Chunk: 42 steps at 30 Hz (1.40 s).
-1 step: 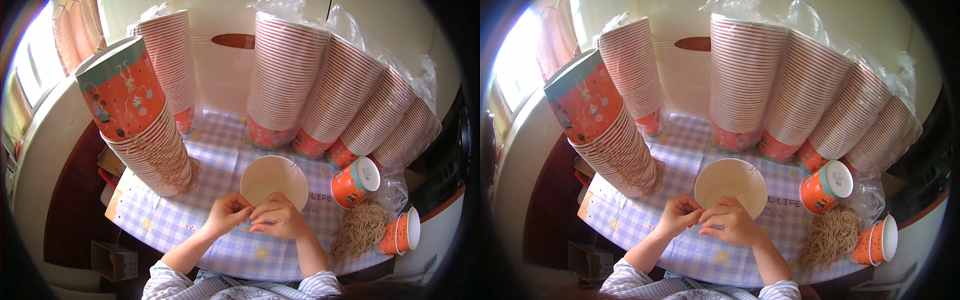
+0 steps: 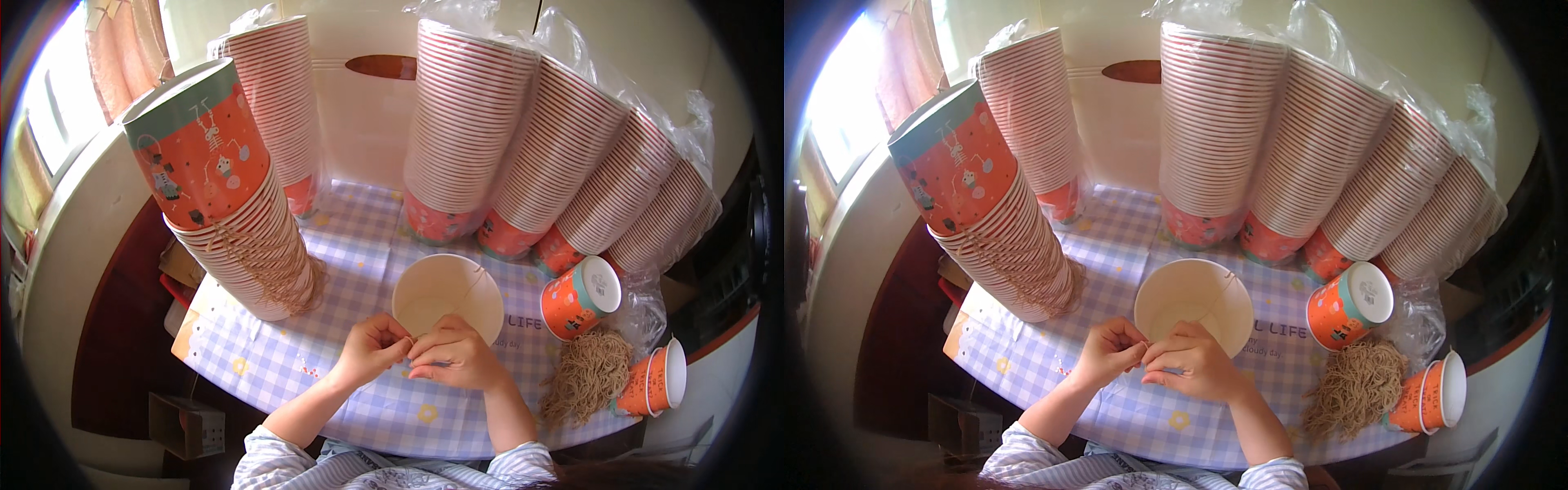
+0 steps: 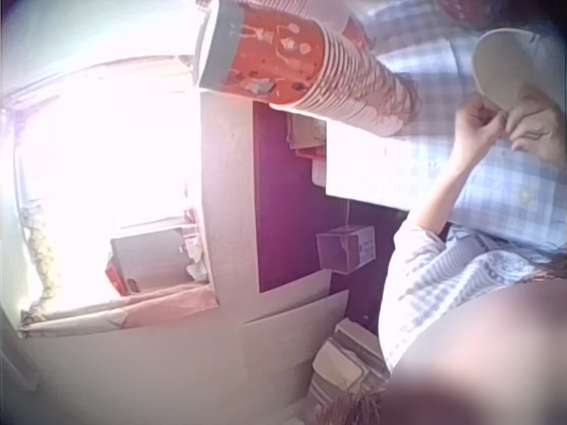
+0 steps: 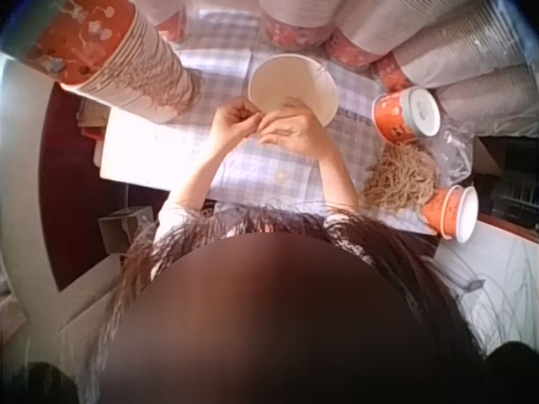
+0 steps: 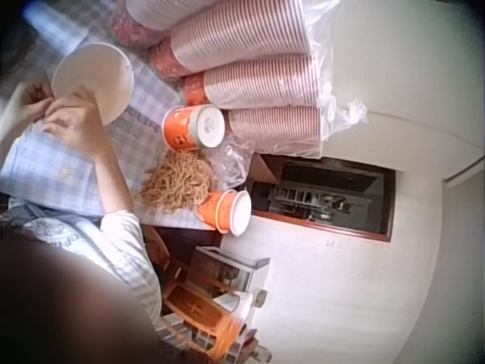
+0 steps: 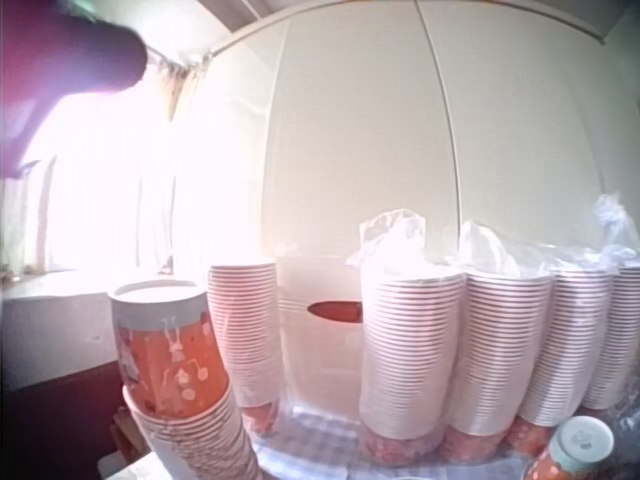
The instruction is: Assembling paper bowls by threading strings through the rim.
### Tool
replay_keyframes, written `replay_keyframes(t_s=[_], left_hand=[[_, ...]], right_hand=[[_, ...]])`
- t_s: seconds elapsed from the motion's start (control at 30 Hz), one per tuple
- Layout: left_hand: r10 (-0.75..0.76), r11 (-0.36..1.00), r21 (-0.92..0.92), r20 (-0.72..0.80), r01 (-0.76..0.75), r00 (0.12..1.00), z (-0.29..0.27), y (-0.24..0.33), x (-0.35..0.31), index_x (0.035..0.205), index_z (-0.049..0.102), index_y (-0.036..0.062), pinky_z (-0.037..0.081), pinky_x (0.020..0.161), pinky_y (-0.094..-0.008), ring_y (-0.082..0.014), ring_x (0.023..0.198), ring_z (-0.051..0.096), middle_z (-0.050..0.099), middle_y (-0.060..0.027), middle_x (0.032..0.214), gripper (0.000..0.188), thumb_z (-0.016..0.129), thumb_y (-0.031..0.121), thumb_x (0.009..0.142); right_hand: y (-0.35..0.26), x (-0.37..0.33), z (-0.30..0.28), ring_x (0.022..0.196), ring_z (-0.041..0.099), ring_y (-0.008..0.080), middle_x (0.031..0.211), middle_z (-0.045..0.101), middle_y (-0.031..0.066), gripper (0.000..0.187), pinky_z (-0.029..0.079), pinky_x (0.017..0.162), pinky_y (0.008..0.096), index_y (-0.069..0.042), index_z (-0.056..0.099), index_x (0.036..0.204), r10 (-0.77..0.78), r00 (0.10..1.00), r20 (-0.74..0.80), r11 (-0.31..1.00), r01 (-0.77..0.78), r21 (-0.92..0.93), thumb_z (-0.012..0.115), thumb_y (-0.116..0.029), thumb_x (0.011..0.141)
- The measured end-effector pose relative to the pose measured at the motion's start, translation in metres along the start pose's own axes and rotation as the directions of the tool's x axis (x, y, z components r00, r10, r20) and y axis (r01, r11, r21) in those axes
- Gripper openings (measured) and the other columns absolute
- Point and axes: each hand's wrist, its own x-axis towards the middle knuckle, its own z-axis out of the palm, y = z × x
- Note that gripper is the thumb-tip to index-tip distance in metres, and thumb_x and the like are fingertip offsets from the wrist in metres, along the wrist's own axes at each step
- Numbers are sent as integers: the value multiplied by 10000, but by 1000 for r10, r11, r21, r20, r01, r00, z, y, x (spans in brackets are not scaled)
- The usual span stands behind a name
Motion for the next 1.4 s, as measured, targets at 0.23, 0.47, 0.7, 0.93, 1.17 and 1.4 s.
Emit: replay_keyframes(t_s=[0.23,0.47,0.7,0.93,1.17,1.4], left_hand=[[23,999,-35,-13,-23,1000,1,1,0,824,527,-10,472,536,-199,-90,631,587,613,-72,735,69,575,39,831],[110,991,-68,-40,-113,993,2,3,-2,848,560,-7,393,454,-168,-92,598,593,619,-69,741,82,590,68,833],[145,985,-92,-33,-148,989,2,0,-1,902,578,-16,402,480,-176,-92,630,595,622,-55,777,109,583,75,840],[291,953,-82,-24,-292,956,5,-5,-2,924,580,-26,422,505,-178,-83,639,589,624,-60,792,132,592,73,837],[204,978,-42,-44,-206,978,5,-3,-2,909,572,-42,449,528,-181,-93,643,590,626,-77,808,109,574,47,846],[209,978,-22,28,-208,978,1,-6,-2,920,566,-39,508,626,-213,-110,746,618,627,-80,841,115,582,42,840]], right_hand=[[3,2,3,716,554,159,787,646,-5,147,442,667,289,-76,676,749,-33,999,-43,999,33,17,751,-127,633],[-5,4,6,720,593,191,792,638,28,106,449,696,308,-63,651,767,78,985,-153,994,-88,-59,689,-52,669],[-8,5,8,709,597,202,791,642,41,138,472,683,309,-55,647,783,94,964,-250,990,-117,-78,671,-9,656],[-10,5,12,718,600,196,781,639,36,119,471,663,314,-56,637,767,102,951,-293,981,-145,-129,679,-20,661],[-13,5,10,713,599,201,778,631,38,131,473,650,317,-62,632,791,85,949,-304,983,-130,-131,679,-28,673],[-12,6,11,717,592,215,766,617,54,129,479,632,317,-60,620,793,226,919,-323,969,-245,-18,680,-48,680]])
